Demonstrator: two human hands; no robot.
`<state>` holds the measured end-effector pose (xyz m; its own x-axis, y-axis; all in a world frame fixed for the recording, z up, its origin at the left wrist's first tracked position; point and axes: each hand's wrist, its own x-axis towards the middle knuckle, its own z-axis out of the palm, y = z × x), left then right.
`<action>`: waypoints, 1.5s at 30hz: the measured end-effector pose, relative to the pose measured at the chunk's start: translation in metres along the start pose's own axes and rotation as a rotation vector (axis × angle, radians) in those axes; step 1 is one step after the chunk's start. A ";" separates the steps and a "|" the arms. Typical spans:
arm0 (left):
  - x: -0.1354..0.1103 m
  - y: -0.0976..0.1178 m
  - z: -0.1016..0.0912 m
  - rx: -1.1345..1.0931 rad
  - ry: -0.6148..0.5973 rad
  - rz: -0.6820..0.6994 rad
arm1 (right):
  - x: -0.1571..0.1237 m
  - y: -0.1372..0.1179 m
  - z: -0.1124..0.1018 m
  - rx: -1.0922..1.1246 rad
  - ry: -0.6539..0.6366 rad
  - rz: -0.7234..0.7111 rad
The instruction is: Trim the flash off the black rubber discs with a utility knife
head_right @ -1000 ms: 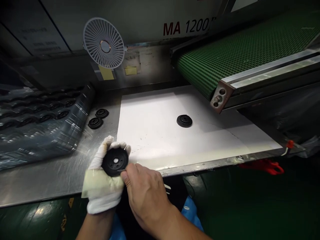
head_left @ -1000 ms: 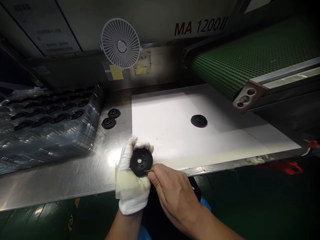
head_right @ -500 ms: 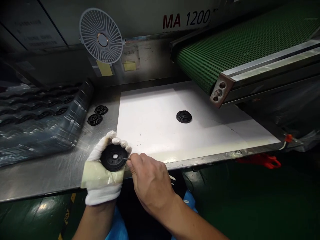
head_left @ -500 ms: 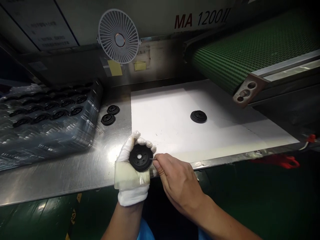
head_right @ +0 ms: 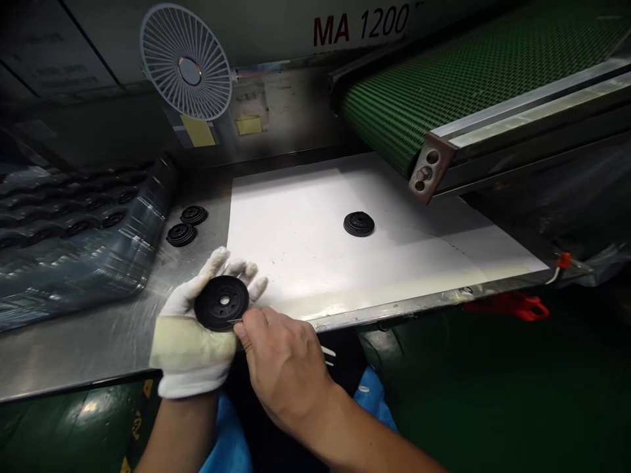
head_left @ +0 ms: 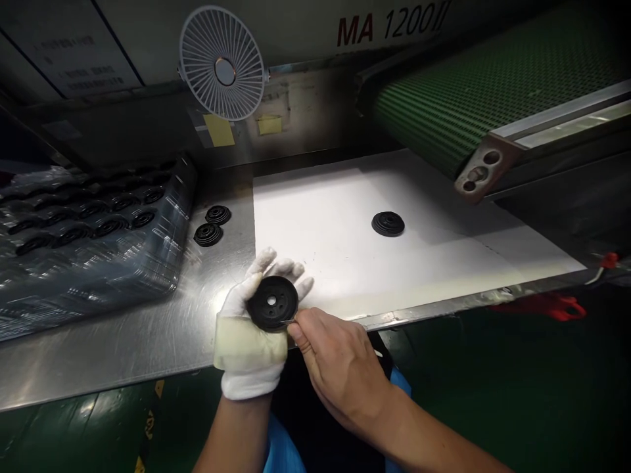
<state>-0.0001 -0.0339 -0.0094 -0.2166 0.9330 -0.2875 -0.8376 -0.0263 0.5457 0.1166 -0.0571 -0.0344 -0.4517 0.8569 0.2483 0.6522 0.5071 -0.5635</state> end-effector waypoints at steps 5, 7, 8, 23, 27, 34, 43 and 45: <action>0.000 0.009 0.001 -0.018 -0.028 -0.074 | 0.001 0.004 -0.005 -0.035 0.052 0.040; 0.001 0.006 0.005 -0.052 0.029 -0.029 | 0.000 0.003 -0.004 -0.056 0.058 0.053; 0.002 0.005 0.007 -0.060 0.054 -0.008 | 0.000 0.002 -0.002 -0.062 0.057 0.055; 0.000 0.005 -0.004 -0.017 -0.034 -0.076 | -0.001 0.004 0.003 -0.037 0.096 0.025; 0.003 0.001 0.002 -0.035 0.060 -0.011 | -0.002 0.006 0.002 -0.091 0.089 0.063; 0.007 -0.005 -0.005 -0.090 0.095 0.078 | -0.007 -0.004 0.015 -0.095 0.061 0.025; 0.001 -0.002 -0.006 0.035 -0.066 -0.067 | -0.006 0.005 0.007 -0.072 0.103 0.031; 0.001 -0.002 -0.005 0.016 -0.044 -0.031 | -0.006 0.006 0.005 -0.091 0.121 0.066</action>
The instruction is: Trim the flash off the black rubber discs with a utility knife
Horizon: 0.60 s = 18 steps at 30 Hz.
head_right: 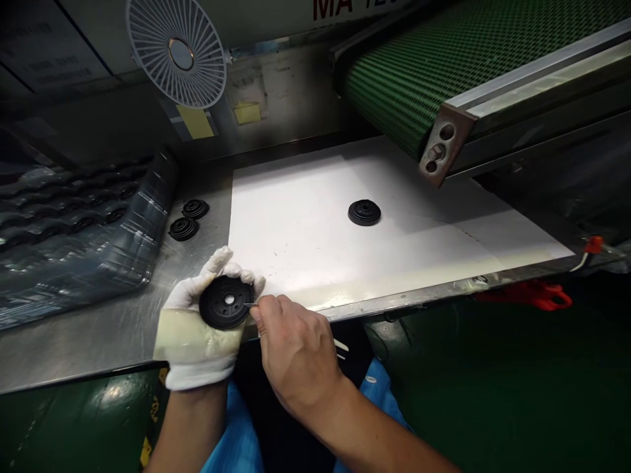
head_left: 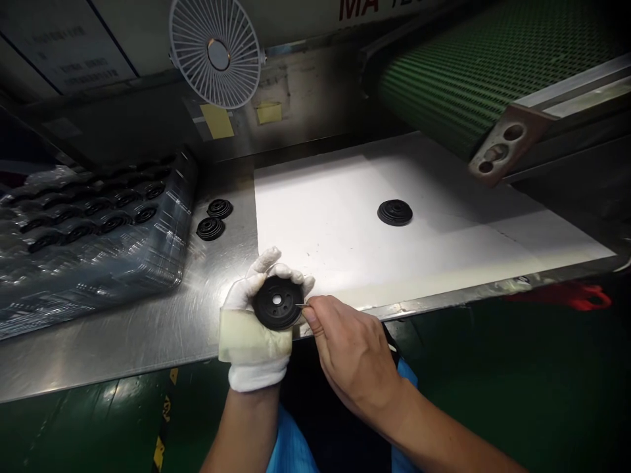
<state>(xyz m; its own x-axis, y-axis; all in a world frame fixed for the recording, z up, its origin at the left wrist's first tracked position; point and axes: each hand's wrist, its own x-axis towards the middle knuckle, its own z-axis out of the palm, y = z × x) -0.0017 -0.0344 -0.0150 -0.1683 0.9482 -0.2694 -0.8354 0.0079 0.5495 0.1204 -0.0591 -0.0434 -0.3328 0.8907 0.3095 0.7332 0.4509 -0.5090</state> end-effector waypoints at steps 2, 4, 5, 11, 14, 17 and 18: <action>0.001 -0.001 0.001 -0.036 0.036 0.036 | 0.000 -0.001 0.000 0.000 -0.004 0.013; 0.002 -0.003 0.003 -0.066 0.073 0.053 | -0.001 -0.003 0.003 0.018 -0.015 0.007; 0.003 -0.004 0.003 -0.076 0.090 0.062 | -0.002 -0.005 0.004 0.029 -0.018 0.004; 0.005 -0.008 0.004 -0.129 0.158 0.172 | -0.004 -0.013 0.010 0.048 -0.027 -0.026; 0.002 -0.005 0.003 -0.053 0.087 0.116 | -0.003 -0.010 0.008 0.050 -0.042 -0.042; -0.001 0.000 0.002 0.011 0.008 -0.045 | -0.001 -0.005 0.004 0.055 -0.037 -0.032; -0.001 0.001 0.002 0.002 0.008 -0.063 | -0.001 -0.003 0.003 0.047 -0.030 -0.019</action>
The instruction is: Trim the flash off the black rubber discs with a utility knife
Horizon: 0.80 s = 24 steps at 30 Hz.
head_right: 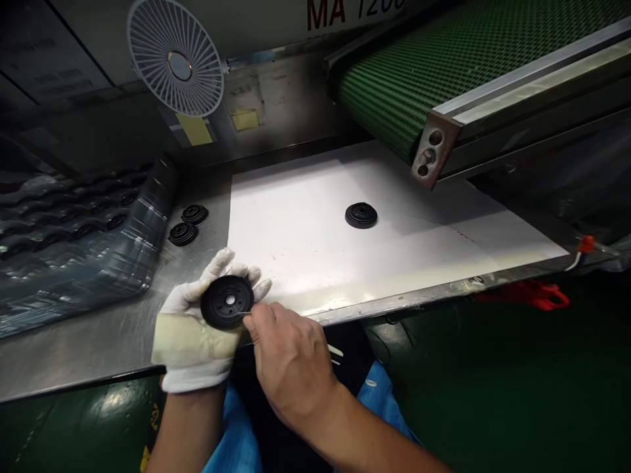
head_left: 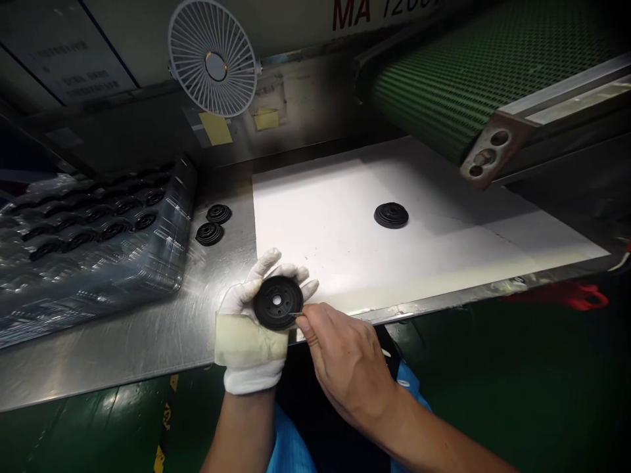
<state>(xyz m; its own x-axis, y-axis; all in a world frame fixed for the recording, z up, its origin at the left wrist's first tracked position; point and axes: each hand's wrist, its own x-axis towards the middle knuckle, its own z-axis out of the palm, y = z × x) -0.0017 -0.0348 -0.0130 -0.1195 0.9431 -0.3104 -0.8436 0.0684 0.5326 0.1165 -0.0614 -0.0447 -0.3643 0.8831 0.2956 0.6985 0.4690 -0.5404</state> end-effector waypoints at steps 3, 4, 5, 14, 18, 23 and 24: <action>0.001 0.000 0.002 -0.072 0.047 0.046 | 0.000 0.001 -0.002 -0.027 0.019 0.026; 0.002 -0.002 0.004 -0.099 0.066 0.066 | 0.000 0.000 -0.002 -0.025 0.022 0.025; 0.003 -0.003 0.006 -0.119 0.089 0.088 | 0.000 -0.001 -0.001 -0.016 0.021 0.021; 0.004 -0.010 0.001 -0.107 0.104 0.195 | -0.005 -0.005 0.007 -0.005 -0.011 -0.009; 0.001 -0.002 -0.006 -0.031 -0.046 -0.029 | -0.004 0.001 0.003 0.005 0.013 -0.001; 0.003 -0.005 -0.001 -0.104 0.045 0.075 | -0.001 0.002 0.001 -0.003 0.045 0.029; 0.004 -0.007 0.000 -0.117 0.060 0.093 | -0.002 0.001 0.002 -0.001 0.049 0.027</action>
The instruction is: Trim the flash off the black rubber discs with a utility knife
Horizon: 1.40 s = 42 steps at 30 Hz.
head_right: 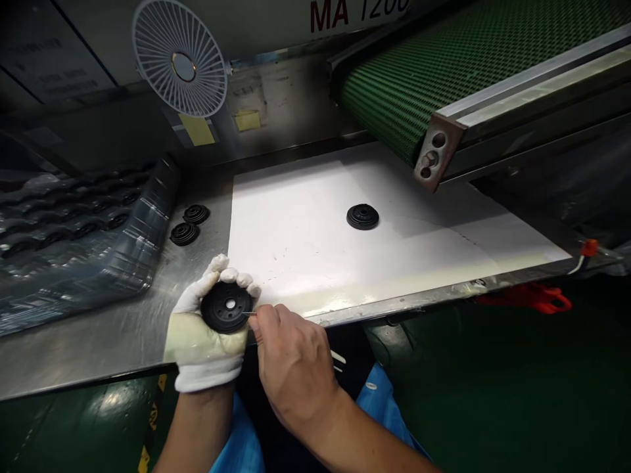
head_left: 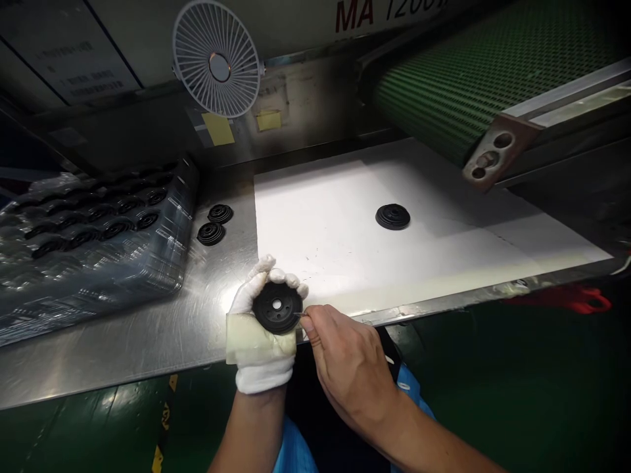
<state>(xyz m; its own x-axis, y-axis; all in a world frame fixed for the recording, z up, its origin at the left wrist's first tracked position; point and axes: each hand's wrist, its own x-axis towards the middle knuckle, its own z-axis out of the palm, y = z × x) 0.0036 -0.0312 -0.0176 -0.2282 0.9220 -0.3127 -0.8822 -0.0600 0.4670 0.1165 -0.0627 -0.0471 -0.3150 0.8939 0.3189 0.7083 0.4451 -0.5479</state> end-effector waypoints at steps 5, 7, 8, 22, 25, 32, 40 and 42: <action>0.003 -0.005 0.003 -0.068 0.073 0.076 | -0.005 -0.007 0.005 0.009 -0.021 -0.016; 0.003 -0.004 0.001 -0.055 0.069 0.086 | -0.005 -0.007 0.005 0.011 -0.038 -0.025; 0.002 -0.003 -0.001 -0.031 0.046 0.059 | -0.005 -0.006 0.005 0.012 -0.045 -0.030; 0.003 -0.004 0.001 -0.098 0.072 0.030 | -0.006 -0.006 0.007 0.011 -0.035 -0.027; 0.002 -0.002 -0.001 -0.028 0.044 0.021 | -0.006 -0.005 0.007 0.012 -0.038 -0.035; 0.000 0.004 -0.001 0.073 0.031 -0.118 | -0.002 0.000 -0.001 0.019 0.006 -0.013; 0.005 0.001 -0.003 -0.018 0.025 -0.049 | -0.007 -0.006 0.007 0.119 -0.064 -0.021; 0.004 0.003 -0.004 -0.028 0.030 -0.048 | -0.007 -0.006 0.002 0.191 -0.055 0.018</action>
<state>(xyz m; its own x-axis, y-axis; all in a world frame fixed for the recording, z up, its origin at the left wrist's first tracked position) -0.0013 -0.0292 -0.0204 -0.1971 0.9121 -0.3595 -0.9036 -0.0267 0.4276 0.1126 -0.0717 -0.0476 -0.3415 0.9008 0.2681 0.5826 0.4267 -0.6917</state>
